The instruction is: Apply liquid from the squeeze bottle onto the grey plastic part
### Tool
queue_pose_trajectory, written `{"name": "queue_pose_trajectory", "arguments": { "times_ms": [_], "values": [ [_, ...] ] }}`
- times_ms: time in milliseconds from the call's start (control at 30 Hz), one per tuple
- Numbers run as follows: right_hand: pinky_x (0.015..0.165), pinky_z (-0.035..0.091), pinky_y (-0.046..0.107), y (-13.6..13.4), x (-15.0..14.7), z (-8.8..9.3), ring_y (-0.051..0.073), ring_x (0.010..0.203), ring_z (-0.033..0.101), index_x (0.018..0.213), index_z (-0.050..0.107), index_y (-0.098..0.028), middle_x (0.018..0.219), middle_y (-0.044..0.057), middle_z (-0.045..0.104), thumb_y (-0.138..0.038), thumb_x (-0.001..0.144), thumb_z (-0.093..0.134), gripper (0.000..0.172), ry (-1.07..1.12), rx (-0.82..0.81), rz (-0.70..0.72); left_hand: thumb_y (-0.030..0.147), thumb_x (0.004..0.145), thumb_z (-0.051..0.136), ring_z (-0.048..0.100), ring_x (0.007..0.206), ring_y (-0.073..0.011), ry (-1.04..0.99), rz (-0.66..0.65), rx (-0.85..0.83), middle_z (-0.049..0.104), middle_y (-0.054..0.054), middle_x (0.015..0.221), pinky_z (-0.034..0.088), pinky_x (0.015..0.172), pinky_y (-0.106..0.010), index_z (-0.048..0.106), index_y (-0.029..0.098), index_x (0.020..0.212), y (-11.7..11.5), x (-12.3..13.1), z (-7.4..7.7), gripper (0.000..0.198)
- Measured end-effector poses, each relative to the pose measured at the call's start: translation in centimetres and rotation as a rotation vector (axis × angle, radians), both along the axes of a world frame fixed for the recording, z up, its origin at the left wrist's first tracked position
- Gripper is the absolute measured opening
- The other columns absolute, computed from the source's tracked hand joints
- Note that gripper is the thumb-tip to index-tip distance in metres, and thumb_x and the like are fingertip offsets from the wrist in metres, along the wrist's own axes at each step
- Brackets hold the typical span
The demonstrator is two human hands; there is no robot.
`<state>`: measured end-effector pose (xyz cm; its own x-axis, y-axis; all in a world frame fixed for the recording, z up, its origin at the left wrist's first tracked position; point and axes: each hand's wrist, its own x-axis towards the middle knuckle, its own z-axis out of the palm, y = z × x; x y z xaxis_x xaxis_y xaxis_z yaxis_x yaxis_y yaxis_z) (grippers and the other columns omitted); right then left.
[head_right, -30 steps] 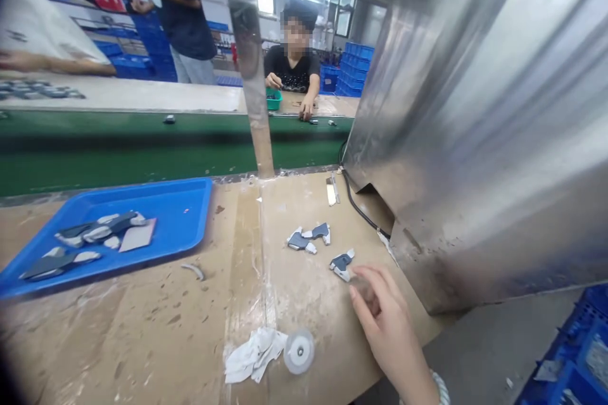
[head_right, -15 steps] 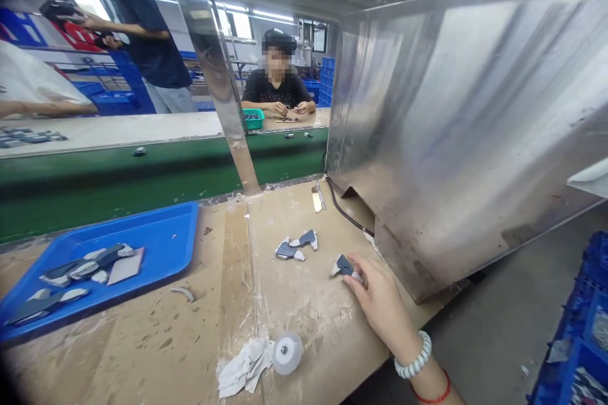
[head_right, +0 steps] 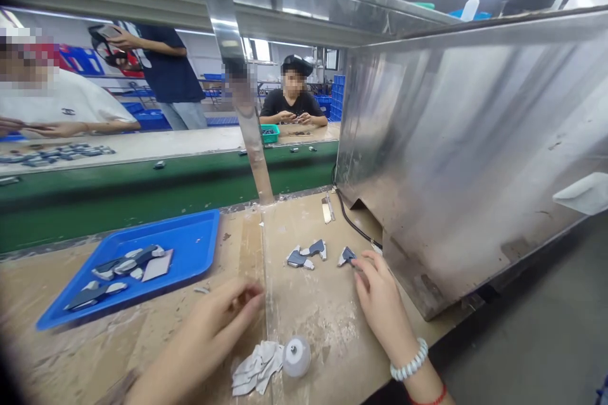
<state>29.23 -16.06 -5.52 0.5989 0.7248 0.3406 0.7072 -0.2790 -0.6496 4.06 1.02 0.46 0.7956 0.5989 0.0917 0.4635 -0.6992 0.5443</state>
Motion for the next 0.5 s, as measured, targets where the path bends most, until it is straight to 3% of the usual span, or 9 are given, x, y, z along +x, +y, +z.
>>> {"name": "queue_pose_trajectory", "arguments": {
  "times_ms": [100,233,333,500],
  "values": [
    [0.079,0.057,0.038,-1.3,-1.7,-0.3,0.018,0.078,0.064,0.109,0.069,-0.022,0.13,0.011,0.059,-0.035,0.104,0.046,0.027,0.061,0.04,-0.001,0.04,0.106,0.045,0.069,0.103,-0.0225,0.128,0.051,0.027,0.07,-0.008,0.116,0.056,0.09,-0.04,0.059,0.02,0.121,1.2,6.1,0.4,0.029],
    [0.075,0.057,0.025,-2.4,-4.3,-1.5,0.017,0.091,0.07,0.1,0.07,-0.022,0.116,0.009,0.066,-0.035,0.105,0.045,0.029,0.146,0.131,0.032,0.058,0.099,0.057,0.069,0.097,-0.0243,0.321,0.12,0.064,0.069,-0.01,0.108,0.057,0.09,-0.047,0.062,0.013,0.12,1.7,11.6,0.3,0.049],
    [0.074,0.056,0.022,-3.0,-5.5,-2.7,0.019,0.097,0.071,0.095,0.071,-0.021,0.108,0.01,0.069,-0.041,0.105,0.047,0.033,0.246,0.201,0.044,0.06,0.096,0.062,0.068,0.095,-0.0234,0.4,0.137,0.052,0.069,-0.009,0.103,0.057,0.089,-0.045,0.064,0.014,0.114,2.2,12.9,0.0,0.05],
    [0.065,0.056,0.019,-3.9,-5.4,-3.5,0.016,0.072,0.068,0.092,0.075,-0.019,0.088,0.008,0.072,-0.055,0.098,0.058,0.04,0.455,0.212,0.019,0.053,0.093,0.07,0.066,0.083,-0.0186,0.372,0.011,0.002,0.067,-0.003,0.092,0.056,0.08,-0.038,0.065,0.015,0.106,3.5,11.3,0.0,0.04]
  ]
}}
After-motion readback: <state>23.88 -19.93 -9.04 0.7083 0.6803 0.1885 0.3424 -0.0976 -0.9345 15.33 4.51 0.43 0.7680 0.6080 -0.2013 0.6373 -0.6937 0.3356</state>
